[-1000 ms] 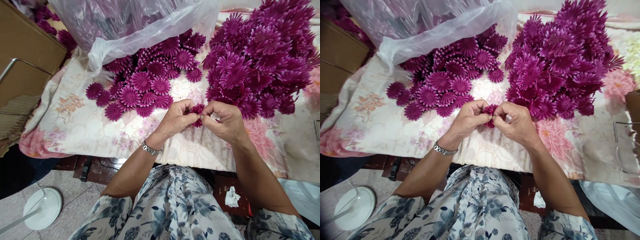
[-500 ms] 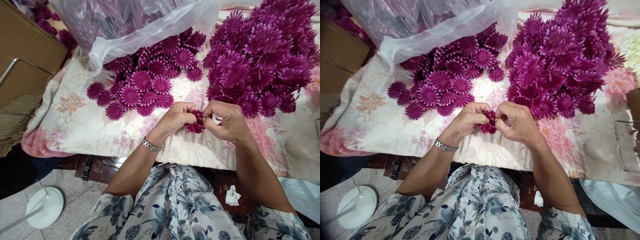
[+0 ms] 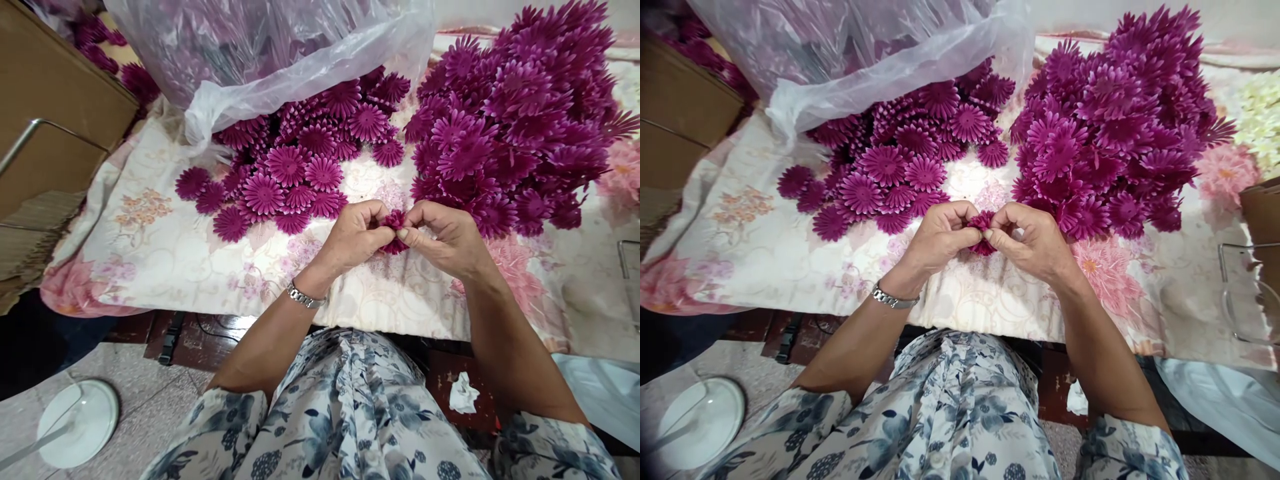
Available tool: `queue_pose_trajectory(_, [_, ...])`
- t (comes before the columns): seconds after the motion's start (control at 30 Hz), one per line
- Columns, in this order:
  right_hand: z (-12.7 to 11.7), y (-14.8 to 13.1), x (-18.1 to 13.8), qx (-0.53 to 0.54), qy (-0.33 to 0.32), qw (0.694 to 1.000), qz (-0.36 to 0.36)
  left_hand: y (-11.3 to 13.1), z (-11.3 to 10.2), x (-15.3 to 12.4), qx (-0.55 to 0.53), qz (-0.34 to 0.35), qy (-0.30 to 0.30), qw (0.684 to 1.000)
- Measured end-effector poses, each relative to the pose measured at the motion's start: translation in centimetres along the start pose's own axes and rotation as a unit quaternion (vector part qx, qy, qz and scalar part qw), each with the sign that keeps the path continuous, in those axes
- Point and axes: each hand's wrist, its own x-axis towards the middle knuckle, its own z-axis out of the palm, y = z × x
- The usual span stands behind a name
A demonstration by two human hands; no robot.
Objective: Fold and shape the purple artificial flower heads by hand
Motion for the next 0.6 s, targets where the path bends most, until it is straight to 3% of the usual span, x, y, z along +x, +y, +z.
queue_pose_trajectory(0.2, [-0.2,0.0,-0.2,-0.046,-0.016,0.999,-0.005,0.5,-0.2,-0.4,0.094,0.027,-0.024,0.995])
queue_pose_trajectory(0.33, [-0.2,-0.3,-0.4,-0.22,-0.039,0.968,-0.111,0.9,-0.1,-0.8,0.233,0.061,-0.032,0.97])
queue_pose_trajectory(0.43, [0.0,-0.6,-0.4,-0.292,-0.049,0.94,-0.169,1.3,-0.2,-0.9,0.297,0.075,-0.048,0.951])
queue_pose_trajectory(0.5, [0.0,-1.0,-0.3,-0.306,-0.057,0.934,-0.173,1.6,-0.4,-0.8,0.279,0.066,-0.061,0.956])
queue_pose_trajectory(0.6, [-0.1,-1.4,-0.3,-0.273,-0.042,0.952,-0.13,1.6,-0.6,-0.6,0.179,0.035,-0.063,0.981])
